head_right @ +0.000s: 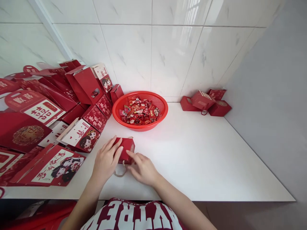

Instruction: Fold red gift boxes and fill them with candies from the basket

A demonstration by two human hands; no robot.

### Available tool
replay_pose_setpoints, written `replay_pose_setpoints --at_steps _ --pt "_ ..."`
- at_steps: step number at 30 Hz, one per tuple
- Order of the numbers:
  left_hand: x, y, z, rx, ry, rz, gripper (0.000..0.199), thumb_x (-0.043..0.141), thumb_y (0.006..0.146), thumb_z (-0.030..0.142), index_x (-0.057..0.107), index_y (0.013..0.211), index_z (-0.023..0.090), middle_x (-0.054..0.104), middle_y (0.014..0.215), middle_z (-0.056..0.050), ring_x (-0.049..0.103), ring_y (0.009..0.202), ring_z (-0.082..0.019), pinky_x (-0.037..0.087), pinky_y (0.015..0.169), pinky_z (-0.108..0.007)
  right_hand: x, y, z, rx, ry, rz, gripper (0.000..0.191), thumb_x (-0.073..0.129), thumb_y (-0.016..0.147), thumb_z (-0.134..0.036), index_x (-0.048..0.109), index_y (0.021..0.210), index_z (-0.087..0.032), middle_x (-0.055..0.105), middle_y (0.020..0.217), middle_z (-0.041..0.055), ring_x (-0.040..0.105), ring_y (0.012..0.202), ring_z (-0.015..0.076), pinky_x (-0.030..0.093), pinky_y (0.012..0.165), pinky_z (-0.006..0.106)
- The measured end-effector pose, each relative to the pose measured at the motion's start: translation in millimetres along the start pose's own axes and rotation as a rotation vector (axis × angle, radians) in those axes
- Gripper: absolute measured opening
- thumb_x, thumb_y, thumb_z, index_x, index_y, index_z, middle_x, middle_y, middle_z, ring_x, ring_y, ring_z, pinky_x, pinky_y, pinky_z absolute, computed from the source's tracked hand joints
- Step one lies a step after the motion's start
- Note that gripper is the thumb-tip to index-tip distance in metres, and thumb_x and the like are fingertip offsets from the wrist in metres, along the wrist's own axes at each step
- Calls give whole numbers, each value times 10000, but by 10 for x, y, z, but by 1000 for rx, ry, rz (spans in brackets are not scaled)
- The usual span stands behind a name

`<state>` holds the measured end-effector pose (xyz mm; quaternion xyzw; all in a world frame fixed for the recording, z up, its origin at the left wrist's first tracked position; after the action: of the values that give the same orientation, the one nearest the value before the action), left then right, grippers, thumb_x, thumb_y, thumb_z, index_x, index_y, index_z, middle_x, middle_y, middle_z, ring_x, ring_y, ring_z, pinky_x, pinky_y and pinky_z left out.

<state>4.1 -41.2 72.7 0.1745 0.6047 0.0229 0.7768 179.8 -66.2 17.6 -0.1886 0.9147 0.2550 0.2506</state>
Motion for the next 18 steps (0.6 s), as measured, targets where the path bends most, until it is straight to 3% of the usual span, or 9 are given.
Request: replay_pose_setpoints --at_steps 3,6,10,14,18 --pt "1 4 48 -37 98 -96 686 354 978 533 331 1515 106 248 1596 -182 292 1461 -359 351 1101 -599 161 55 -78 -60 -61 -107 749 624 836 -253 264 1487 -170 621 1117 120 577 988 262 524 892 446" --pt "22 12 30 -40 127 -162 718 321 977 563 250 1545 130 189 1613 -167 229 1487 -353 279 1124 -651 175 55 -81 -81 -123 -129 667 595 851 -214 316 1456 -185 603 1180 132 572 1041 268 512 923 454" --pt "8 20 -84 3 132 -206 722 295 975 587 234 1552 158 160 1624 -133 177 1502 -346 241 1143 -653 23 -17 -2 -103 -115 -42 573 492 906 -126 335 1443 -251 593 1207 106 595 1042 222 521 915 413" --pt "-16 89 -221 38 111 -259 703 292 984 562 163 1569 194 182 1625 -96 194 1501 -330 239 1154 -638 -110 -60 105 -7 -47 62 565 465 933 -122 303 1454 -271 603 1152 85 622 904 174 554 834 370" --pt "-6 263 -384 29 113 -218 680 301 999 482 104 1575 180 222 1617 -97 188 1505 -309 218 1178 -612 -145 -41 162 54 -63 105 519 459 945 -138 332 1429 -278 614 1106 74 628 862 171 566 794 375"
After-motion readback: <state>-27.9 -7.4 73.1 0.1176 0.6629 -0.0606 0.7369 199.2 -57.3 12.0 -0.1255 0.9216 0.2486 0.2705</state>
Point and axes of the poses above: each hand's wrist, its own y-axis towards the middle knuckle, its own x-axis out of the palm, z = x × y, the point moved 2 cm from there along y, towards the middle knuckle
